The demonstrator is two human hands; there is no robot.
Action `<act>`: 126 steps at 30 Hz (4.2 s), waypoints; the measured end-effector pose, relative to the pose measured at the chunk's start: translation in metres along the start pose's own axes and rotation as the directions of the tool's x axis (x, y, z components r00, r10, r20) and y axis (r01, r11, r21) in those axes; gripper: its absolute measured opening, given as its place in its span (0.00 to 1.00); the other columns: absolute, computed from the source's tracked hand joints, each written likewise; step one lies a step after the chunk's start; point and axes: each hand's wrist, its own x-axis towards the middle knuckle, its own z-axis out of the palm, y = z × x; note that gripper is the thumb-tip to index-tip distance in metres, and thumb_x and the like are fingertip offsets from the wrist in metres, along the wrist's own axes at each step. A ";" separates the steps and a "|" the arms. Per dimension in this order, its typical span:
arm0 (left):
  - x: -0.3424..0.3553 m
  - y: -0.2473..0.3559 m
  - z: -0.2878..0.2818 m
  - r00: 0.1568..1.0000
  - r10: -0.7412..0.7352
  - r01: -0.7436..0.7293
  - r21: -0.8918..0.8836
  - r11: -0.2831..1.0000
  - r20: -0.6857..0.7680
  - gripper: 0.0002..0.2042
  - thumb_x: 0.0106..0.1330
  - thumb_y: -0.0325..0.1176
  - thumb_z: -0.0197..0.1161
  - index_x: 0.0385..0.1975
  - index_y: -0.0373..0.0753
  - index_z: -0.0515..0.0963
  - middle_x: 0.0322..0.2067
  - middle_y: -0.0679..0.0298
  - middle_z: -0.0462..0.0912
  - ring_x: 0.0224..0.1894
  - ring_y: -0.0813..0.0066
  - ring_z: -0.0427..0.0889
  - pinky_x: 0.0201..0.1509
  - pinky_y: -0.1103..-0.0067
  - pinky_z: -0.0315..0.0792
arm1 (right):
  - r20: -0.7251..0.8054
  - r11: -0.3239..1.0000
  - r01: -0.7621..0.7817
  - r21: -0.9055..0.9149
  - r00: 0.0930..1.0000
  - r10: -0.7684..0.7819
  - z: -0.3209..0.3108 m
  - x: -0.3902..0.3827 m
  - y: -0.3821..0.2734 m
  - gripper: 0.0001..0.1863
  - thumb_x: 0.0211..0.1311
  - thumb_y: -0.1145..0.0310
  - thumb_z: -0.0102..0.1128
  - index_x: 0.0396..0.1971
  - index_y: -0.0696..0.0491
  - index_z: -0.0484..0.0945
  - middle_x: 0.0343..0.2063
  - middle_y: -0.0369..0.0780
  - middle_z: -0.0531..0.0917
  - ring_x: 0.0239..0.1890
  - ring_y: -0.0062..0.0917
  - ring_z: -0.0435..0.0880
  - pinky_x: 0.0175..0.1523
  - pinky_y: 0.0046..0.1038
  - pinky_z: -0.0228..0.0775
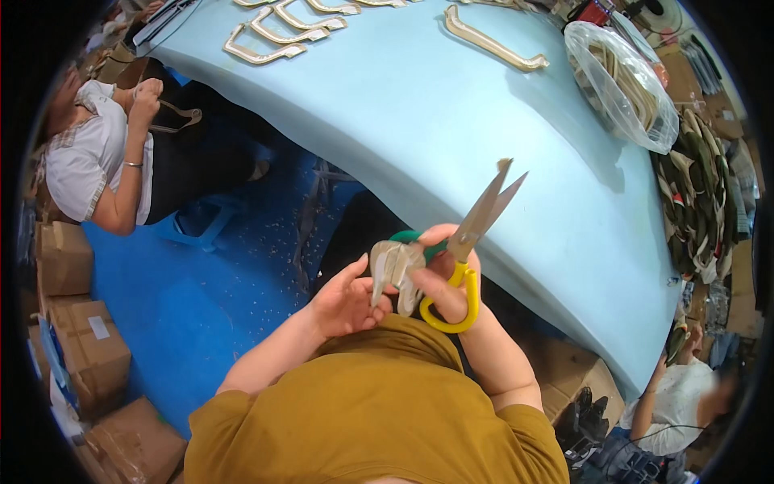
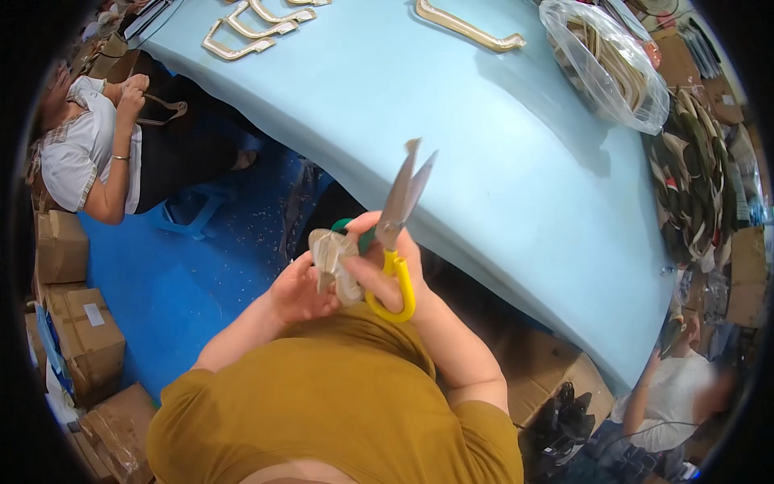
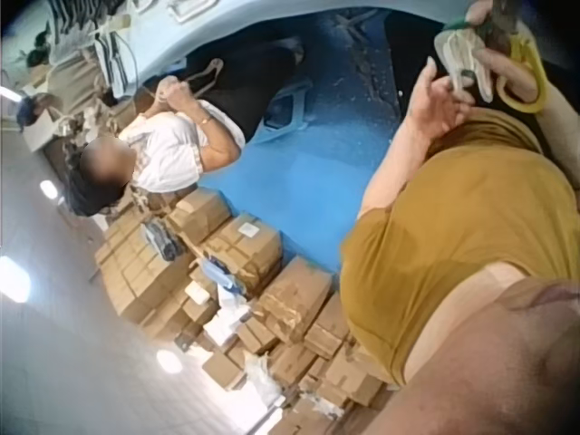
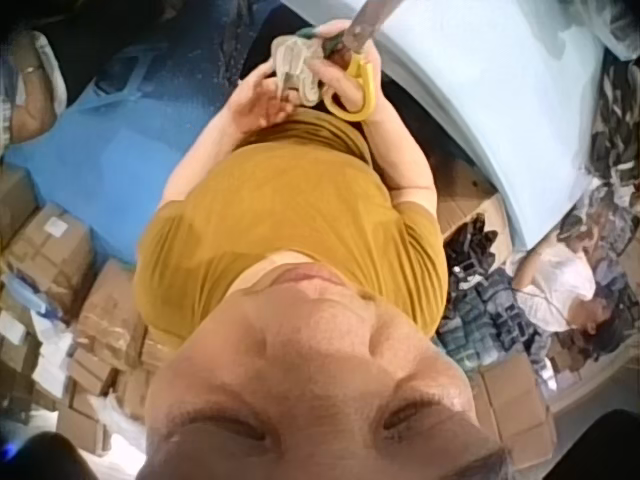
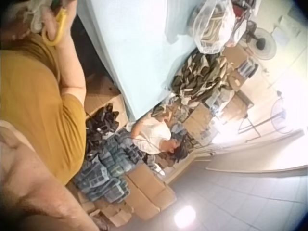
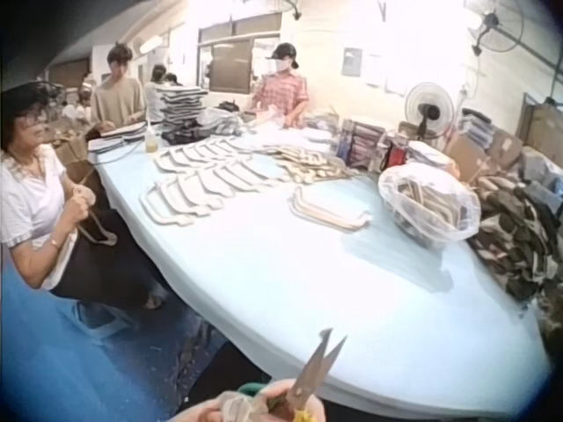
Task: Trim excess material from leather bag handles using scissors.
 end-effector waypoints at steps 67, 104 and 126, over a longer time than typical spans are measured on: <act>0.007 0.001 0.072 0.618 0.785 -0.620 0.646 0.446 0.051 0.13 0.61 0.24 0.58 0.46 0.34 0.74 0.36 0.65 0.78 0.39 0.80 0.76 0.42 0.82 0.71 | -0.205 0.945 -0.292 -0.145 0.943 0.260 -0.006 -0.009 -0.047 0.20 0.56 0.74 0.56 0.49 0.54 0.66 0.27 0.34 0.72 0.28 0.14 0.70 0.35 0.17 0.64; -0.010 0.006 0.082 0.807 0.585 -0.495 0.451 0.742 -0.077 0.15 0.59 0.25 0.60 0.47 0.31 0.72 0.42 0.58 0.78 0.44 0.73 0.78 0.50 0.79 0.73 | 0.334 -0.252 0.305 -0.919 0.939 -0.081 -0.062 -0.032 -0.076 0.14 0.36 0.72 0.65 0.28 0.48 0.75 0.13 0.33 0.64 0.14 0.24 0.67 0.19 0.26 0.60; -0.042 0.014 0.092 0.896 0.326 -0.293 0.953 -0.078 0.302 0.09 0.59 0.29 0.59 0.38 0.34 0.77 0.33 0.62 0.77 0.37 0.79 0.76 0.40 0.82 0.69 | -0.104 0.930 -0.317 -0.185 0.947 0.303 -0.036 -0.006 -0.045 0.25 0.48 0.82 0.55 0.50 0.55 0.66 0.38 0.37 0.73 0.41 0.20 0.72 0.48 0.22 0.65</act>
